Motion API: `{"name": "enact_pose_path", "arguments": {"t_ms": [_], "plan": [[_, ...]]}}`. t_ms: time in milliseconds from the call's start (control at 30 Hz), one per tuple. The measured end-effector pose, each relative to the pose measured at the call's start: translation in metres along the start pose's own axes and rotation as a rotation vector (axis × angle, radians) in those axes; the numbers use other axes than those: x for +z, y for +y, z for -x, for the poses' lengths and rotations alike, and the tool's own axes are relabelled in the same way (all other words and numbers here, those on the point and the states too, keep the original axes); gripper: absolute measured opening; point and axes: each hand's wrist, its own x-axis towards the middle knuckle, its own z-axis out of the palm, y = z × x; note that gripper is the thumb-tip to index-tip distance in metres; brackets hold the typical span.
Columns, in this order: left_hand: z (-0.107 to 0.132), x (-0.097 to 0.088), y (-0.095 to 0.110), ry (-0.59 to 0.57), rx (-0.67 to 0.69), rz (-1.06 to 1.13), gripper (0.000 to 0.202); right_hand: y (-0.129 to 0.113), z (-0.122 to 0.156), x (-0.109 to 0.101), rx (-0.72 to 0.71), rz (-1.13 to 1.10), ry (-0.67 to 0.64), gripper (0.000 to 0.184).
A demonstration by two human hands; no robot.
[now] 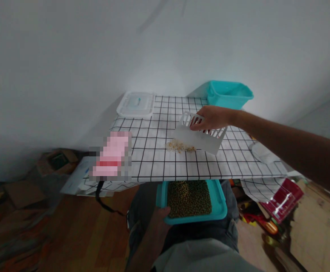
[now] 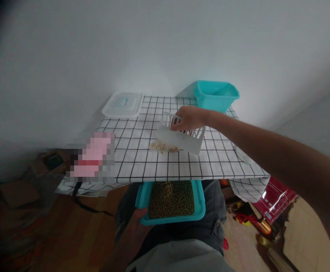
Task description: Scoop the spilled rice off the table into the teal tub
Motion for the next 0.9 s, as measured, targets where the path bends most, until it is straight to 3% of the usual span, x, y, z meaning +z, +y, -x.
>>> {"name": "enact_pose_path", "arguments": {"t_ms": [200, 433, 567, 900], "plan": [[-0.01, -0.008, -0.024, -0.027, 0.085, -0.157, 0.021, 0.007, 0.039, -0.008, -0.011, 0.108, 0.11, 0.031], [-0.019, -0.015, -0.044, -0.102, 0.24, -0.215, 0.026, 0.037, 0.082, 0.01, -0.018, 0.185, 0.047, 0.017], [-0.022, -0.015, -0.045, -0.183, 0.212, -0.229, 0.029, 0.039, 0.088, 0.02, -0.021, 0.147, 0.022, 0.013], [-0.024, -0.011, -0.053, -0.221, 0.142, -0.132, 0.03, 0.015, 0.087, 0.03, -0.111, 0.039, -0.014, 0.02]]}}
